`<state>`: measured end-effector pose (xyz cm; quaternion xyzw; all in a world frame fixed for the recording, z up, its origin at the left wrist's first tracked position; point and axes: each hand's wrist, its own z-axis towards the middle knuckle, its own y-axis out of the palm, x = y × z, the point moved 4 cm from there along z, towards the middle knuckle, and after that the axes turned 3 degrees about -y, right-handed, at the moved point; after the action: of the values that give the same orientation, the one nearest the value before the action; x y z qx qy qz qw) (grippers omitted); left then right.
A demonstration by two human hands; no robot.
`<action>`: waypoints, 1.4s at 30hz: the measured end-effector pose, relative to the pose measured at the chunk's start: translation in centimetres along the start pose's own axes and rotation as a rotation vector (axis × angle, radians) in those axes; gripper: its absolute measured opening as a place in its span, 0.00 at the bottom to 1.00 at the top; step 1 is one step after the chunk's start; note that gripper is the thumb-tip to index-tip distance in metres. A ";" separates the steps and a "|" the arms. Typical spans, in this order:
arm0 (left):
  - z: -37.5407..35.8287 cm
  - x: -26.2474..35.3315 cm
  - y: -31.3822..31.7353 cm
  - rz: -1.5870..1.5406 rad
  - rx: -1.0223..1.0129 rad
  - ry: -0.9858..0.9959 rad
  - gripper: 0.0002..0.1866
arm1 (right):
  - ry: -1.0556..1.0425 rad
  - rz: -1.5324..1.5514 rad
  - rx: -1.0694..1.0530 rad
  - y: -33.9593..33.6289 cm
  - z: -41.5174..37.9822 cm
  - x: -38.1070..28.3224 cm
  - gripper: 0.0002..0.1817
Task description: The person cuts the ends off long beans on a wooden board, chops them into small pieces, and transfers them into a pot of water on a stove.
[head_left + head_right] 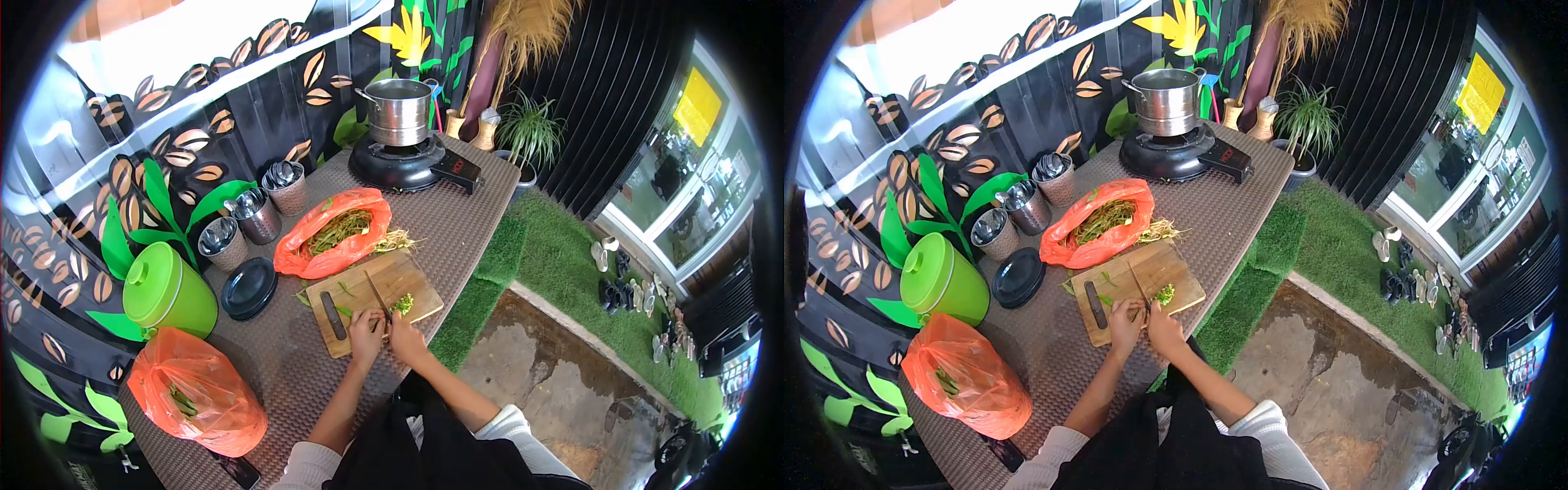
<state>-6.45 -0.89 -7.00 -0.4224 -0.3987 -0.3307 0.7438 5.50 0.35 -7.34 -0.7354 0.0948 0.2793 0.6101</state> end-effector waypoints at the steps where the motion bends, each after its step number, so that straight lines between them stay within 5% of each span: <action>1: 0.0 -0.2 0.1 -0.001 -0.005 0.002 0.09 | -0.059 0.035 -0.004 -0.3 0.6 0.2 0.17; 12: -0.3 0.1 -0.3 0.005 0.000 0.052 0.10 | 0.094 0.010 -0.068 -0.7 -0.9 -0.6 0.20; 17: -0.3 -0.5 -0.5 0.026 -0.015 0.070 0.10 | -0.104 0.069 -0.055 -0.8 0.1 0.6 0.14; 23: -0.3 -0.9 -0.4 0.011 -0.020 0.007 0.10 | 0.074 0.007 -0.065 -0.3 -2.0 -1.3 0.16; 30: -0.6 -0.7 -0.4 -0.070 0.022 -0.093 0.10 | -0.073 0.053 -0.041 -1.1 -1.0 -0.8 0.15; 42: -0.5 -0.7 -1.0 0.032 0.010 0.044 0.09 | 0.068 -0.001 -0.005 -1.2 -1.0 -0.3 0.17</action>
<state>-7.44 -1.70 -7.41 -0.4174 -0.3771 -0.3259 0.7598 6.17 -0.34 -6.06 -0.7461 0.1142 0.2542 0.6048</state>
